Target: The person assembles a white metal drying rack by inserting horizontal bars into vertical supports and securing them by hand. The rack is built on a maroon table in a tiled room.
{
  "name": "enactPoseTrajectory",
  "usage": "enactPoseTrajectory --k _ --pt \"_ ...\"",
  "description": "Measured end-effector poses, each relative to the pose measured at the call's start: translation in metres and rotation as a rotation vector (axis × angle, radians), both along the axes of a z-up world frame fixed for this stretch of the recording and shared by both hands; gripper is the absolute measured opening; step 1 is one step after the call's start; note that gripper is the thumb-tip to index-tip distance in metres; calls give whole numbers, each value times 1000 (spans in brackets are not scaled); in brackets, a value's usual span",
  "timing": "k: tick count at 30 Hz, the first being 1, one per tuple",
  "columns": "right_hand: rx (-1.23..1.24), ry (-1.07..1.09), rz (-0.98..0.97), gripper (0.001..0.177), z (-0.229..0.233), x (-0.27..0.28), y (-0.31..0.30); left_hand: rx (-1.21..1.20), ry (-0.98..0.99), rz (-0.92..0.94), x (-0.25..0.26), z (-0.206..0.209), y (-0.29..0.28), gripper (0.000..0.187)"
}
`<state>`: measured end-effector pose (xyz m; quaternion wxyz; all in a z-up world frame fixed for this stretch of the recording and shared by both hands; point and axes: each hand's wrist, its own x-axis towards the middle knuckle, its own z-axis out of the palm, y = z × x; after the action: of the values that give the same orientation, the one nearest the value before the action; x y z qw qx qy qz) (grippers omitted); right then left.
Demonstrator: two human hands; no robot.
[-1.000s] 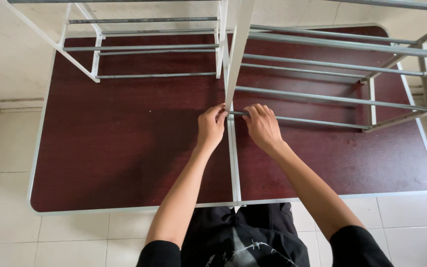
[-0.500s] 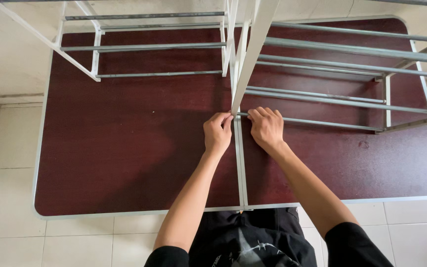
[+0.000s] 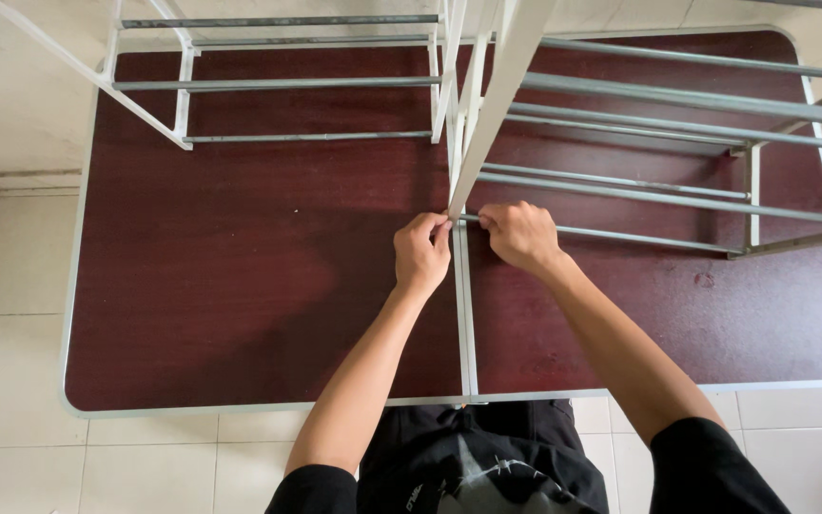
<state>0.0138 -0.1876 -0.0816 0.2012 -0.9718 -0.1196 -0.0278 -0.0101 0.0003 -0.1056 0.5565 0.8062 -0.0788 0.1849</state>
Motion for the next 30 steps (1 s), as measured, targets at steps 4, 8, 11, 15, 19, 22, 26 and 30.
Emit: enactPoseTrajectory --k 4,8,11,15,19,22,26,30 --pt "15 29 -2 17 0 -1 0 6 24 -4 0 -2 0 6" --pt "46 -47 19 12 10 -11 4 -18 -3 -30 -3 -6 1 10" --pt "113 -246 117 14 26 -23 4 -63 -2 -67 -2 -4 3 14" --pt "74 -431 182 7 53 -43 0 -30 21 -42 -1 16 2 21" --pt "-79 -695 174 12 93 -51 -4 -107 -169 -24 3 58 -2 32" --pt "-129 -827 119 20 121 -48 -1 -141 -219 -68 4 88 -9 33" --pt "-73 -736 156 18 136 -34 3 -125 -224 -90 7 106 -13 34" --pt "-79 -698 144 9 130 -27 2 -64 -268 4 9 100 -18 38"
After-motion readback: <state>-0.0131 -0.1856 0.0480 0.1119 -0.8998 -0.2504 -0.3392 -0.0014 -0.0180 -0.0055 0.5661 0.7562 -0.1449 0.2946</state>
